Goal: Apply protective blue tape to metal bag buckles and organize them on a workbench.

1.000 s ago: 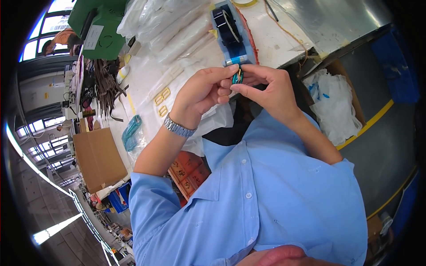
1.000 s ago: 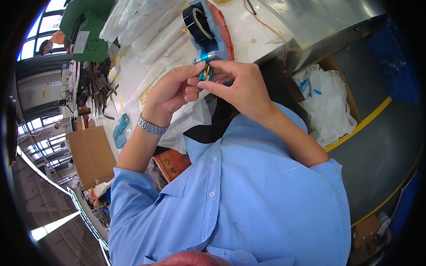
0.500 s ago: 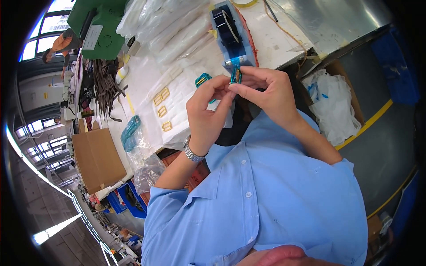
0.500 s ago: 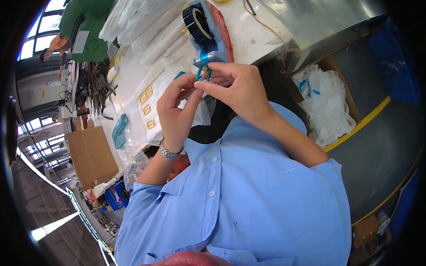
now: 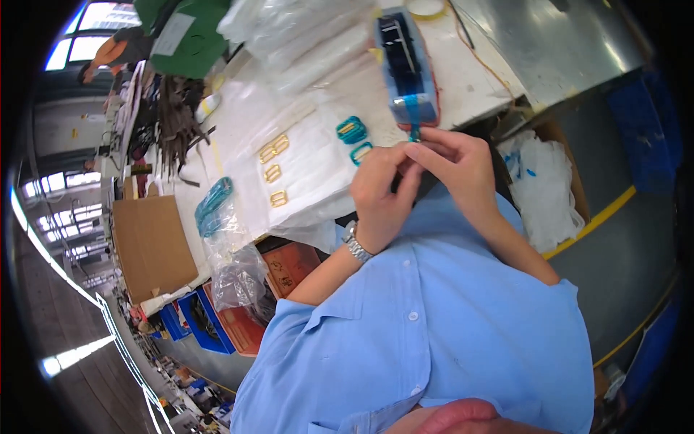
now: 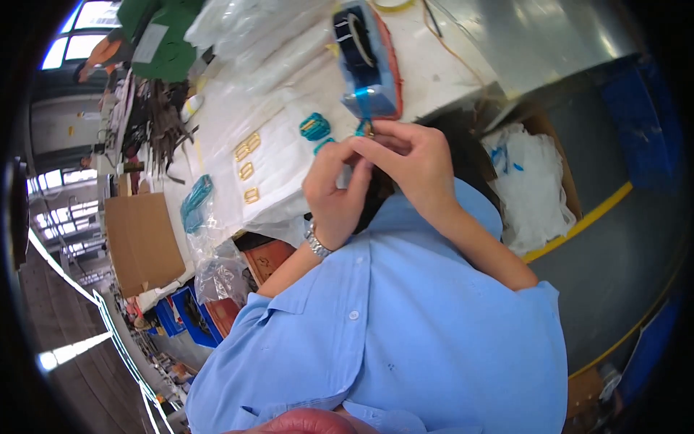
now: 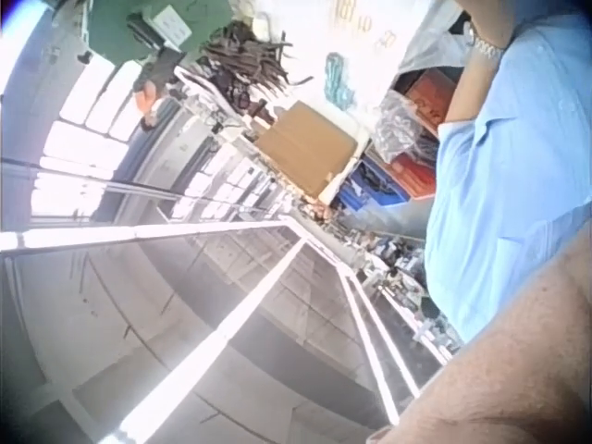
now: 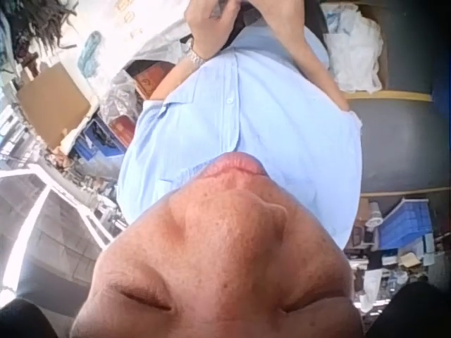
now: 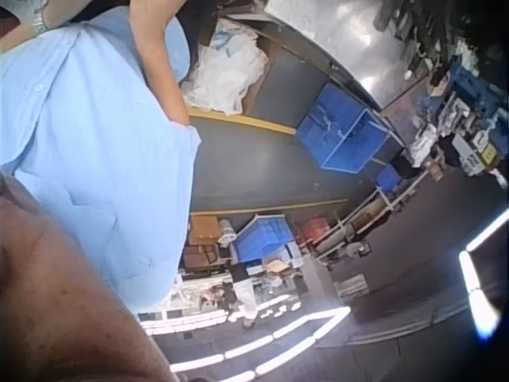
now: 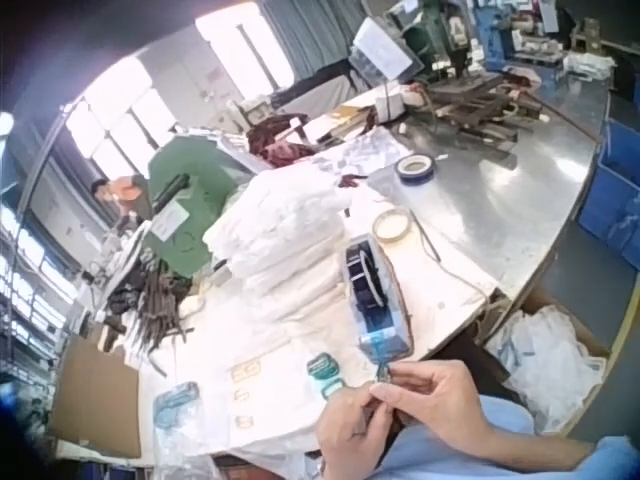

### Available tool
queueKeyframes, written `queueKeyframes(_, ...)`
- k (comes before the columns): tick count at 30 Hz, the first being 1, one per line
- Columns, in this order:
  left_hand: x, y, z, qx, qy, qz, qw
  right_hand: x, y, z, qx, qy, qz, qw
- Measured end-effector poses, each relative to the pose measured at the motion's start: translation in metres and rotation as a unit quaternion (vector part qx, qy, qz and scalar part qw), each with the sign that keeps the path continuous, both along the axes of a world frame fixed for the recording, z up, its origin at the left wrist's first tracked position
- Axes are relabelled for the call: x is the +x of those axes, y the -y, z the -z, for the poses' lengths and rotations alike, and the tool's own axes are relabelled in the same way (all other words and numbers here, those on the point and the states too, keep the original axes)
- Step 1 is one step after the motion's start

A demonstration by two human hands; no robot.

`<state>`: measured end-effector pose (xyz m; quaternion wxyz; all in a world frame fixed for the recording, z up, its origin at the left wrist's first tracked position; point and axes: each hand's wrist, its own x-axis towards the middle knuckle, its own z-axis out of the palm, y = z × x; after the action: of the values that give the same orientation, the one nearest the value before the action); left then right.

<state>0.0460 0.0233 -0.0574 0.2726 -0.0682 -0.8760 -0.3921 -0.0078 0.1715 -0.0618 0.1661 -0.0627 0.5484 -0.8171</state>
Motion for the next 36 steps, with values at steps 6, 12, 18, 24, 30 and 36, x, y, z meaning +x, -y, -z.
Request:
queueKeyframes(6, -0.014, -0.002, 0.006, 0.052, -0.064, 0.04, 0.996, -0.007, -0.01, 0.012, 0.028, 0.022, -0.001, 0.999)
queueKeyframes(12, -0.015, -0.001, 0.006, 0.064, -0.058, 0.057, 0.995, -0.018, -0.01, 0.01, 0.01, 0.016, -0.041, 0.999)
queueKeyframes(18, -0.017, -0.002, 0.004, 0.082, -0.083, 0.066, 0.991, -0.016, -0.009, 0.005, 0.005, -0.002, -0.044, 0.999)
queueKeyframes(24, -0.021, -0.003, 0.005, 0.068, -0.085, 0.059, 0.992, -0.012, -0.006, 0.005, 0.003, 0.008, -0.015, 1.0)
queueKeyframes(30, -0.019, 0.001, 0.014, 0.026, -0.083, 0.034, 0.996, -0.012, 0.002, 0.002, -0.04, 0.008, -0.021, 0.999)
queueKeyframes(36, -0.02, 0.001, 0.015, 0.014, -0.099, 0.063, 0.993, 0.001, -0.005, -0.006, -0.026, 0.004, -0.001, 1.0)
